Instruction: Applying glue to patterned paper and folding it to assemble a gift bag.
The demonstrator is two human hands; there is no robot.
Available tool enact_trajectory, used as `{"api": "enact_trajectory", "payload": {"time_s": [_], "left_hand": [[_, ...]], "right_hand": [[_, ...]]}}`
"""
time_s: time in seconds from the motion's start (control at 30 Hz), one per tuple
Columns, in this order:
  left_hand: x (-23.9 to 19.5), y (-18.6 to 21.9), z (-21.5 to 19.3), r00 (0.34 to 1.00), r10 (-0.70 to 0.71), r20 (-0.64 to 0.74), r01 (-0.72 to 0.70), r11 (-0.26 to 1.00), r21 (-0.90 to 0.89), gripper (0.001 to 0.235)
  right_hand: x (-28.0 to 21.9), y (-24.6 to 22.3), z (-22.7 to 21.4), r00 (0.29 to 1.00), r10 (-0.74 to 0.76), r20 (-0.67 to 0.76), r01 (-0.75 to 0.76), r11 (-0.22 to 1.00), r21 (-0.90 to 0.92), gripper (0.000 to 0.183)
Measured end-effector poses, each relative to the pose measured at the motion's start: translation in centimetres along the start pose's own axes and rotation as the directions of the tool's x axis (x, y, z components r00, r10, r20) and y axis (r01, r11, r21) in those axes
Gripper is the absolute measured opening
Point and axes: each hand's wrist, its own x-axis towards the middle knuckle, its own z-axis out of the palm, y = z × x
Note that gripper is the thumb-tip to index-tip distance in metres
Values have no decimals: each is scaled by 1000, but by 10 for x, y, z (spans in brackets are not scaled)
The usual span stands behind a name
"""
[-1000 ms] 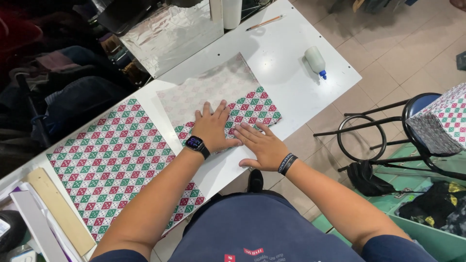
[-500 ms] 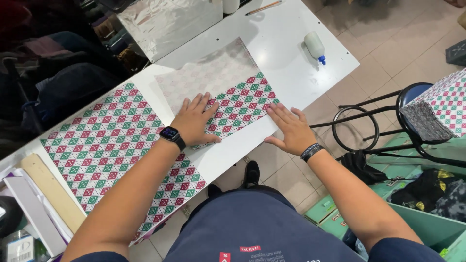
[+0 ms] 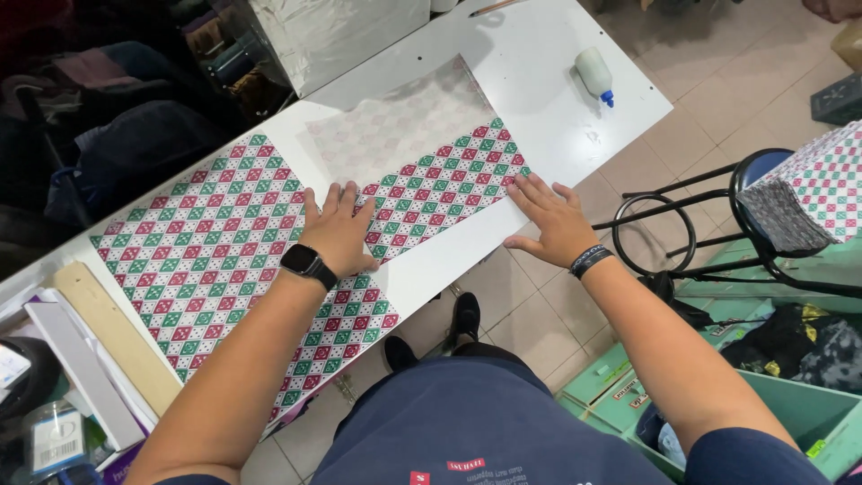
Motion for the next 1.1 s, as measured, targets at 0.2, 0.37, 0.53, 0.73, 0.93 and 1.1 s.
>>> {"api": "enact_trajectory", "payload": {"time_s": [0.2, 0.37, 0.53, 0.73, 0.93, 1.1], "left_hand": [[83, 94, -6, 852, 442, -281, -477, 876, -66, 55], [156, 147, 14, 731, 483, -481, -570, 820, -43, 51], [186, 155, 35, 653, 384, -653, -488, 872, 25, 53], [180, 157, 10, 752, 231, -617, -339, 939, -61, 59], [181, 168, 5, 839, 101, -535, -197, 972, -126, 63], [169, 173, -8, 860, 100, -501, -216, 960, -178, 64]], "right_hand": [[1, 3, 7, 1000, -13, -17, 13, 1000, 1, 97], [-1, 2, 4, 999, -32, -28, 32, 999, 11, 99], [1, 8, 15, 998, -48, -43, 48, 999, 4, 106], [0, 10, 15, 992, -99, -74, 102, 994, 38, 110], [-1, 15, 7, 987, -149, -61, 155, 982, 104, 110], [3, 33, -3, 986, -163, -37, 165, 908, 386, 90]]}}
